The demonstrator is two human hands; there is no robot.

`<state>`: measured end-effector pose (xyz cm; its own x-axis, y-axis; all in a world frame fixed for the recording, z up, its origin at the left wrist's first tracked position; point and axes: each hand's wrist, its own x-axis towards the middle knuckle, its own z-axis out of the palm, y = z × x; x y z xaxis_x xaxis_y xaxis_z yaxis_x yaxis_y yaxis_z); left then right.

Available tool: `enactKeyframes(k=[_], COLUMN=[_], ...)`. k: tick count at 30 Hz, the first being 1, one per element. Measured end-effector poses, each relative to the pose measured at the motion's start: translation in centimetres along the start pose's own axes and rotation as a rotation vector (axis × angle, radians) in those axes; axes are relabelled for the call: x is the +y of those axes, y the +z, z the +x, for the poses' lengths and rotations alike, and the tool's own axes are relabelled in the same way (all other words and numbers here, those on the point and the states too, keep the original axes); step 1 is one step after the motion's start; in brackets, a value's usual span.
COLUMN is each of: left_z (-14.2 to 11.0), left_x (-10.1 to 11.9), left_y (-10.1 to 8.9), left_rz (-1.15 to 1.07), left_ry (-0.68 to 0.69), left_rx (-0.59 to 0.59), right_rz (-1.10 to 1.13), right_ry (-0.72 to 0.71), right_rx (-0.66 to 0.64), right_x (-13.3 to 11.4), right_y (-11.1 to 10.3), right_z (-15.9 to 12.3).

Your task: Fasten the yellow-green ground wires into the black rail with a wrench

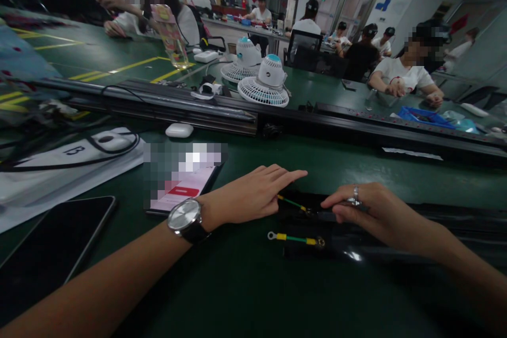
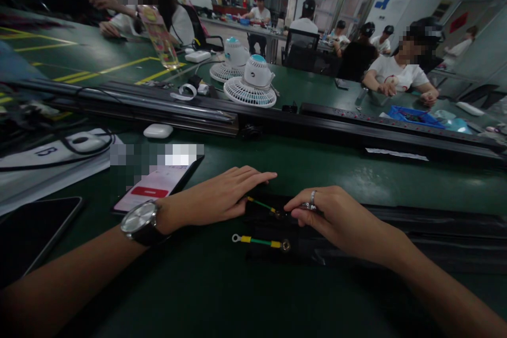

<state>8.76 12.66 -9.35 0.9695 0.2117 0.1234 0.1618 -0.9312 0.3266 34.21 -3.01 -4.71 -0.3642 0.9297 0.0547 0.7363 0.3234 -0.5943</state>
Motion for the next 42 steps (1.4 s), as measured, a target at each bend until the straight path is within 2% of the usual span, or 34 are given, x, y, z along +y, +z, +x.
enactKeyframes(k=[11, 21, 34, 42], left_z=[0.0, 0.0, 0.1, -0.1], left_x=[-0.1, -0.2, -0.1, -0.1], left_y=[0.0, 0.0, 0.0, 0.2], left_rz=[-0.009, -0.013, 0.014, 0.018], left_ry=[-0.010, 0.000, 0.012, 0.010], left_rx=[-0.007, -0.017, 0.011, 0.018], right_rz=[0.049, 0.041, 0.065, 0.111], right_ry=[0.015, 0.125, 0.247, 0.289], right_rx=[0.000, 0.058, 0.055, 0.157], right_x=[0.4, -0.2, -0.5, 0.3], right_y=[-0.4, -0.1, 0.0, -0.4], right_z=[0.1, 0.4, 1.2, 1.1])
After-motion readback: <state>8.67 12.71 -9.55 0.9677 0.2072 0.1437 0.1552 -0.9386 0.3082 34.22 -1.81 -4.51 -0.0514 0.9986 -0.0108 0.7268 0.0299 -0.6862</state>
